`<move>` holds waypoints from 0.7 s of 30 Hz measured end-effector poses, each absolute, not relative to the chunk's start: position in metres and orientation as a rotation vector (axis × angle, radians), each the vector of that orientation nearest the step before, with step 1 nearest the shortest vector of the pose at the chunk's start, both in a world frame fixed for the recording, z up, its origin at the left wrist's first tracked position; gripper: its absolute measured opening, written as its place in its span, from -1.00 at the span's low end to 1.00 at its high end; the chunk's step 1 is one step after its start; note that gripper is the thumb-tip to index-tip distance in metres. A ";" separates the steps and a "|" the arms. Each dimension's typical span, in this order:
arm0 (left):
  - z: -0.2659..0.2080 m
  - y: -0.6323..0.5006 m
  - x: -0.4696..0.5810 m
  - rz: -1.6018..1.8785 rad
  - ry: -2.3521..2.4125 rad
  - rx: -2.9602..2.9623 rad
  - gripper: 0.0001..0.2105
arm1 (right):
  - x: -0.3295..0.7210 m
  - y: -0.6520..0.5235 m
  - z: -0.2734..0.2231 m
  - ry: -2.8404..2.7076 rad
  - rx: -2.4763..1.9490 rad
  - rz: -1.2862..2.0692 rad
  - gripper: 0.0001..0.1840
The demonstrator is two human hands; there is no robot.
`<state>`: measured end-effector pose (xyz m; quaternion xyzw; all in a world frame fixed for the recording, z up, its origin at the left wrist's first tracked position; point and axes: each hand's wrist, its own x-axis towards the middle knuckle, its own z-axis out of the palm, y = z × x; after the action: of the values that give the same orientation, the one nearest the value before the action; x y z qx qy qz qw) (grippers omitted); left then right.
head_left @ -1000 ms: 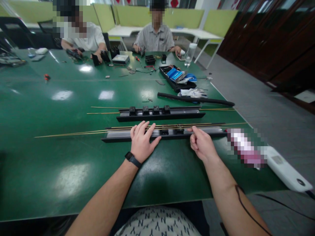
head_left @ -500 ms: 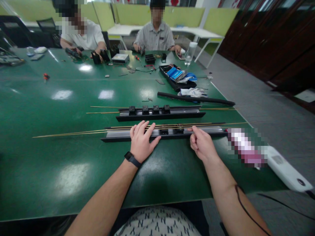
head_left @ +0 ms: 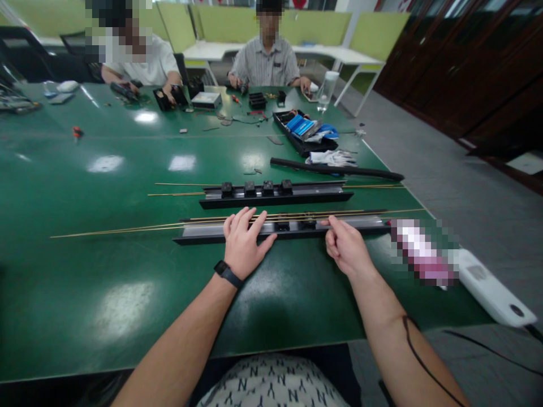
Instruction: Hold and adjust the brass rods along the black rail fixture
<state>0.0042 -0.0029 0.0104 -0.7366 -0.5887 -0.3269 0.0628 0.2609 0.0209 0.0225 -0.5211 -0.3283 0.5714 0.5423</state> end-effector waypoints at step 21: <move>0.010 -0.003 0.003 -0.993 -1.769 -2.241 -0.53 | 0.265 0.023 0.023 -0.735 -1.238 1.308 -0.63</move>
<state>0.0034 -0.0025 0.0102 -0.7401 -0.5842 -0.3279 0.0592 0.2652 0.0226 0.0232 -0.5259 -0.3124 0.5556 0.5631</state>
